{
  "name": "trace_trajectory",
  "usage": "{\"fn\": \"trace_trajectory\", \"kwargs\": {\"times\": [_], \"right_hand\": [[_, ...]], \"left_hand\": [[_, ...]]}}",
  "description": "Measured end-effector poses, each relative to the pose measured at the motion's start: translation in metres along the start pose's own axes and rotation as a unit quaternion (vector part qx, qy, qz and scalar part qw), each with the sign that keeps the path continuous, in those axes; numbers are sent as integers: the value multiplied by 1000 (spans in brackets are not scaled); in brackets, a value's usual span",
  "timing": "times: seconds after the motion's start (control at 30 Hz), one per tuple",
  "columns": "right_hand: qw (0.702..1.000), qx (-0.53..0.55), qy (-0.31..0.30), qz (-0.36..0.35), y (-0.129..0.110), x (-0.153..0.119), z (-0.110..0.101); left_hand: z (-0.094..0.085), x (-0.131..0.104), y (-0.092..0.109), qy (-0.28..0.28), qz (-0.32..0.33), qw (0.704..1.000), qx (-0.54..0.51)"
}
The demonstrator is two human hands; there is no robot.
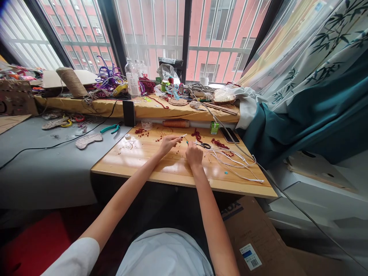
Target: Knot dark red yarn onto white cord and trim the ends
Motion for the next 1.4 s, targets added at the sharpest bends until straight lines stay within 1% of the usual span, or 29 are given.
{"fn": "trace_trajectory", "kwargs": {"times": [0.1, 0.37, 0.43, 0.6, 0.67, 0.87, 1.17, 1.3, 1.4], "right_hand": [[1000, 0, -1, 1, 0, -1, 1], [999, 19, 30, 19, 4, 0, 0], [999, 30, 32, 7, 4, 0, -1], [997, 53, 27, -50, 1, -1, -3], [997, 48, 22, -58, 1, -1, -2], [998, 15, 6, -53, -1, 0, 2], [1000, -19, 9, -8, 2, 0, 1], [1000, -16, 4, -19, 2, 0, -1], [999, -6, 2, -35, 1, -1, -2]], "left_hand": [[0, 0, -1, -7, -4, 1000, -8], [3, 0, -2, -10, 0, 1000, 3], [3, 0, -3, -10, 4, 1000, 8], [1, 1, -5, 3, 7, 1000, 20], [0, 2, -5, 4, 7, 1000, 24], [0, 3, -5, 2, 10, 999, 38], [2, 3, -6, -8, 31, 996, 82], [-2, 6, -7, 13, 28, 997, 77], [-5, 10, -8, 12, 9, 998, 59]]}}
Point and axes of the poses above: each hand's wrist, its own x-axis towards the middle knuckle, its own z-axis out of the palm, y = z × x, the point moved 2 cm from there along x, towards the middle knuckle, and after that the axes turned 5 degrees about -x, right-handed, at the moved point
